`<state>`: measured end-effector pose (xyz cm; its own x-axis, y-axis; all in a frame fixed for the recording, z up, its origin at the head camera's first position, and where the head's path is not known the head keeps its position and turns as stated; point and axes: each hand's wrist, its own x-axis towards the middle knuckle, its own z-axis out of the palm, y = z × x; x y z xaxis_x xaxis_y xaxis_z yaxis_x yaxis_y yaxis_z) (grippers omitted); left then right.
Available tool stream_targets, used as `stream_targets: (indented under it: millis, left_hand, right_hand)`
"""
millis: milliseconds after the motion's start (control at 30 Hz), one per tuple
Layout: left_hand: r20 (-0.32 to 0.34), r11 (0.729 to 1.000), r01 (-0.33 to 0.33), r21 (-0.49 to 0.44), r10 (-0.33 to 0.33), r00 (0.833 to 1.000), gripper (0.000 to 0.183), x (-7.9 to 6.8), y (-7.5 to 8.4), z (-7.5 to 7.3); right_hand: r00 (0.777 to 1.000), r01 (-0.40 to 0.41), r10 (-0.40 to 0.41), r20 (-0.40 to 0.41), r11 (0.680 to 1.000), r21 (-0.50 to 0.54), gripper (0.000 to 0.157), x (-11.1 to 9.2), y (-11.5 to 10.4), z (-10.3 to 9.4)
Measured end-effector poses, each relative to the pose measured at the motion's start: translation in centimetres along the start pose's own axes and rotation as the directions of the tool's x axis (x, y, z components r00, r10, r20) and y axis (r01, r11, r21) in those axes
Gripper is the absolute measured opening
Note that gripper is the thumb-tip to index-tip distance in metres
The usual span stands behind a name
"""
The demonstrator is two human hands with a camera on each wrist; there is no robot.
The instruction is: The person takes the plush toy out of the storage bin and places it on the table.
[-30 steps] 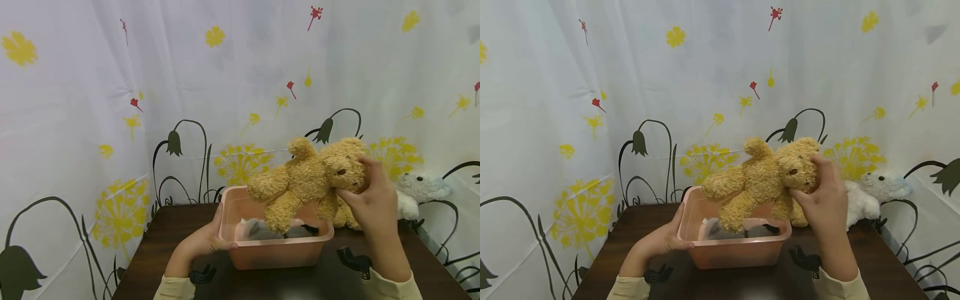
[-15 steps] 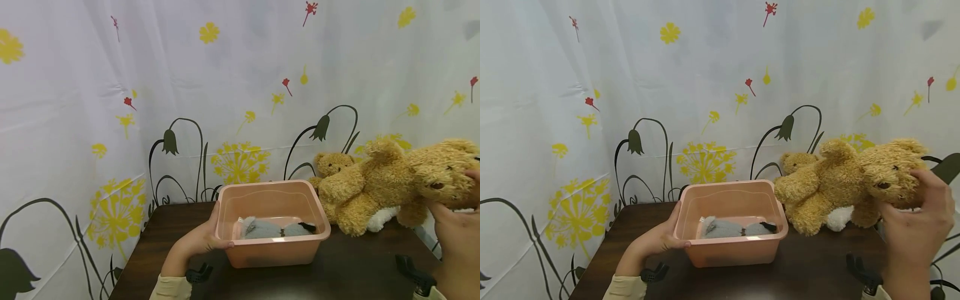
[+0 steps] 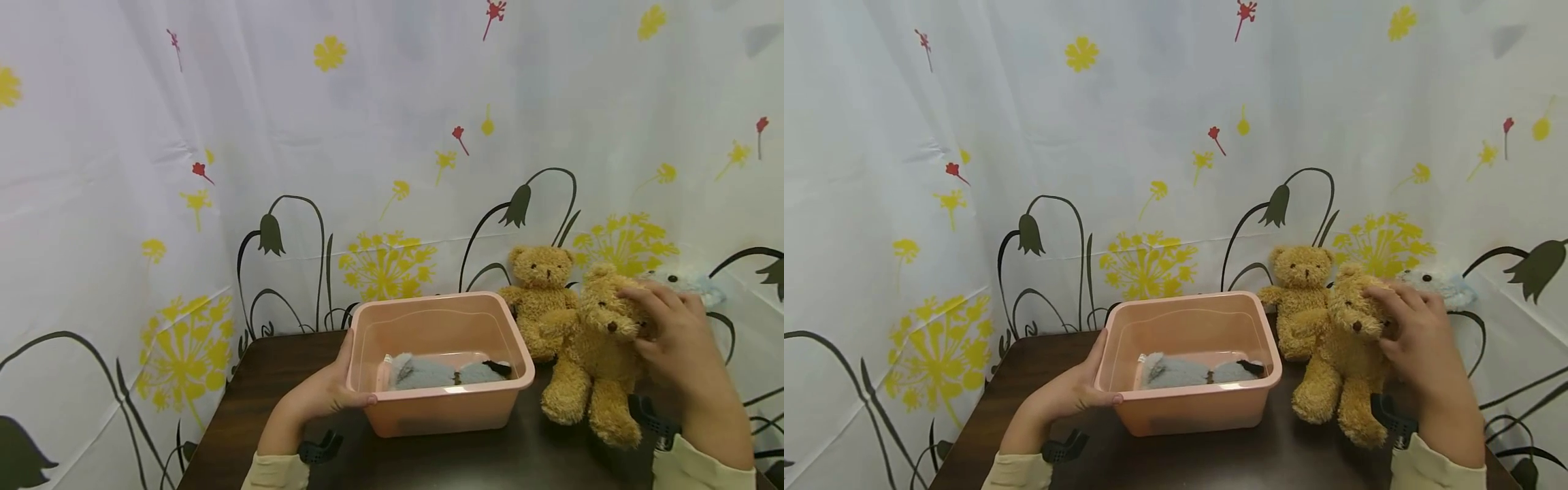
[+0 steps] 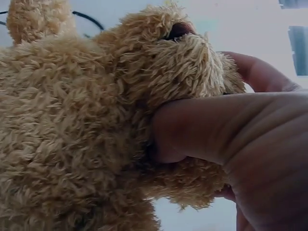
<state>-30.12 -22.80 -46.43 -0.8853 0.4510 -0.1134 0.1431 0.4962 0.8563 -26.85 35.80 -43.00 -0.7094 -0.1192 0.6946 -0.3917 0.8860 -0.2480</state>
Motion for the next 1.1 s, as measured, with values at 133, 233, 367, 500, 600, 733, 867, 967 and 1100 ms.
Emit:
stream_targets:
  millis: [133, 233, 367, 500, 600, 733, 867, 967, 1100]
  left_hand:
    - [0.007, 1.000, -0.022, -0.018, 0.022, 1.000, 0.151, 0.0, -0.1, 0.0]
    - [0.002, 0.999, -0.030, -0.017, 0.030, 1.000, 0.150, -0.1, -0.1, 0.0]
    - [-0.004, 1.000, -0.025, -0.004, 0.025, 1.000, 0.150, 0.0, -0.2, 0.0]
    - [-0.007, 1.000, -0.013, -0.007, 0.013, 1.000, 0.151, 0.1, -0.1, 0.1]
    - [-0.006, 1.000, -0.015, -0.009, 0.015, 1.000, 0.150, 0.0, -0.1, 0.2]
    - [-0.003, 1.000, -0.009, -0.001, 0.009, 1.000, 0.150, -0.1, 0.0, 0.1]
    - [-0.004, 1.000, -0.001, 0.002, 0.001, 1.000, 0.151, 0.0, -0.1, 0.1]
    - [0.001, 1.000, -0.007, -0.003, 0.007, 1.000, 0.152, 0.0, -0.1, 0.1]
    - [0.005, 1.000, -0.016, 0.005, 0.016, 1.000, 0.151, 0.1, -0.2, 0.1]
  right_hand:
    - [0.996, 0.037, -0.041, 0.084, 0.998, 0.049, 0.088, 0.3, 0.6, 2.0]
    - [0.987, 0.070, -0.083, 0.136, 0.993, 0.093, 0.088, 0.5, 0.9, 3.7]
    - [0.976, 0.114, -0.135, 0.168, 0.985, 0.131, 0.091, 0.8, 1.1, 6.0]
    - [0.961, 0.110, -0.150, 0.231, 0.978, 0.175, 0.090, 0.8, 1.3, 7.9]
    - [0.945, 0.055, -0.114, 0.306, 0.979, 0.194, 0.076, 0.7, 1.1, 9.0]
    - [0.929, 0.004, -0.080, 0.361, 0.978, 0.207, 0.052, 0.9, 0.1, 8.9]
    - [0.918, -0.015, -0.066, 0.390, 0.979, 0.202, 0.048, 1.1, -1.1, 7.9]
    - [0.896, -0.070, -0.023, 0.444, 0.979, 0.193, 0.055, 0.9, -1.5, 8.0]
    - [0.855, -0.155, 0.031, 0.517, 0.968, 0.197, 0.067, 0.8, -1.5, 8.6]
